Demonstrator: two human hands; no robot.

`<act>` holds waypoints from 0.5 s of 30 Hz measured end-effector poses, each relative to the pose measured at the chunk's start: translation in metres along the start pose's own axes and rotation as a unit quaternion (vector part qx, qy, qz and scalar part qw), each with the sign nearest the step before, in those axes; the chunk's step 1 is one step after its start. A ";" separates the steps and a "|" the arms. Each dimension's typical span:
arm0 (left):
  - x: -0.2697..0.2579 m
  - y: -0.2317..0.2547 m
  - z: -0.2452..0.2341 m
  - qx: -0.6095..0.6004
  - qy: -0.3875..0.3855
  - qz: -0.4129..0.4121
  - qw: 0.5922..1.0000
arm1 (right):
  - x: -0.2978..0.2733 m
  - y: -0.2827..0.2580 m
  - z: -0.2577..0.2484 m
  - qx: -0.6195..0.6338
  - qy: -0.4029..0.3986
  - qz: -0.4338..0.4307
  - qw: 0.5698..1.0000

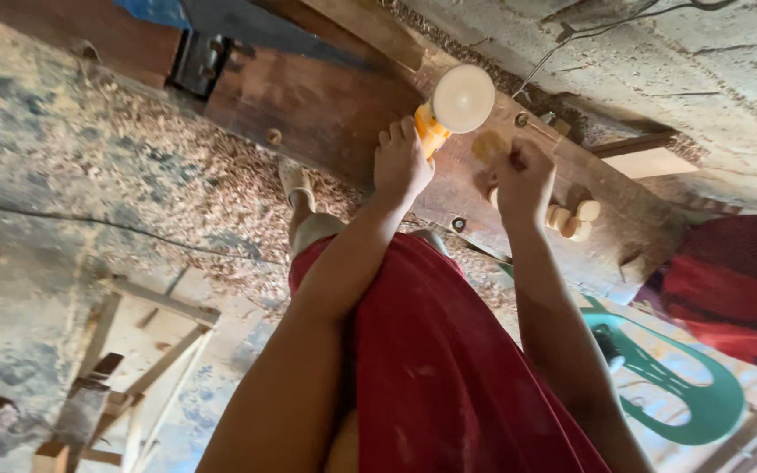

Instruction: The person uses an electric sander to smooth the surface of small, round wooden pieces. They hold the sander in one hand and the wooden piece in the other, pressing the piece against the spinning sanding disc. The person works on multiple pieces sequentially, placing finished items on a nearby wooden workbench.

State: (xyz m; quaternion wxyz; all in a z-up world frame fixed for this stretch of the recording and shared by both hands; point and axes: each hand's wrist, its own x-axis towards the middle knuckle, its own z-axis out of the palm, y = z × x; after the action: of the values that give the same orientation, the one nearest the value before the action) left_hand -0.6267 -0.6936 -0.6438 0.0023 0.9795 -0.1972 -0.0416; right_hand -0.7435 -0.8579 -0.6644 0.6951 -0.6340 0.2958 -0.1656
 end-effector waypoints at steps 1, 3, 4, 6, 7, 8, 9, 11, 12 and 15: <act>0.001 0.001 0.000 -0.002 0.002 -0.001 1.000 | 0.008 0.003 0.004 -0.057 0.014 -0.041 0.997; 0.002 0.000 0.001 -0.006 0.006 -0.007 1.000 | 0.023 0.006 0.011 -0.133 0.035 -0.119 0.983; 0.002 0.000 0.001 -0.004 0.005 -0.010 1.000 | 0.029 0.006 0.014 -0.152 0.044 -0.156 0.975; 0.003 0.000 0.002 0.000 0.004 -0.014 1.000 | 0.036 0.003 0.019 -0.174 0.053 -0.209 0.961; 0.002 -0.001 0.002 -0.002 0.009 -0.013 1.000 | 0.038 0.002 0.022 -0.178 0.052 -0.225 0.957; 0.002 -0.002 0.002 -0.005 0.014 -0.011 1.000 | 0.039 0.000 0.025 -0.182 0.052 -0.241 0.952; 0.002 -0.002 0.002 -0.008 0.019 -0.009 1.000 | 0.039 0.000 0.028 -0.186 0.053 -0.243 0.951; 0.000 -0.003 0.004 -0.009 0.006 -0.015 1.000 | 0.040 0.001 0.034 -0.192 0.055 -0.248 0.948; 0.001 -0.004 0.004 -0.009 0.001 -0.017 1.000 | 0.040 0.003 0.035 -0.195 0.050 -0.250 0.947; -0.002 -0.005 0.006 -0.025 0.015 -0.013 0.999 | 0.041 0.008 0.035 -0.229 0.051 -0.284 0.930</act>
State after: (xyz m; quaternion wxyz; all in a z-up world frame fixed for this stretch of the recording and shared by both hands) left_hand -0.6269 -0.6882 -0.6502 0.0293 0.9822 -0.1830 -0.0316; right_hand -0.6908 -0.8543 -0.6798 0.4389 -0.8241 0.1687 -0.3158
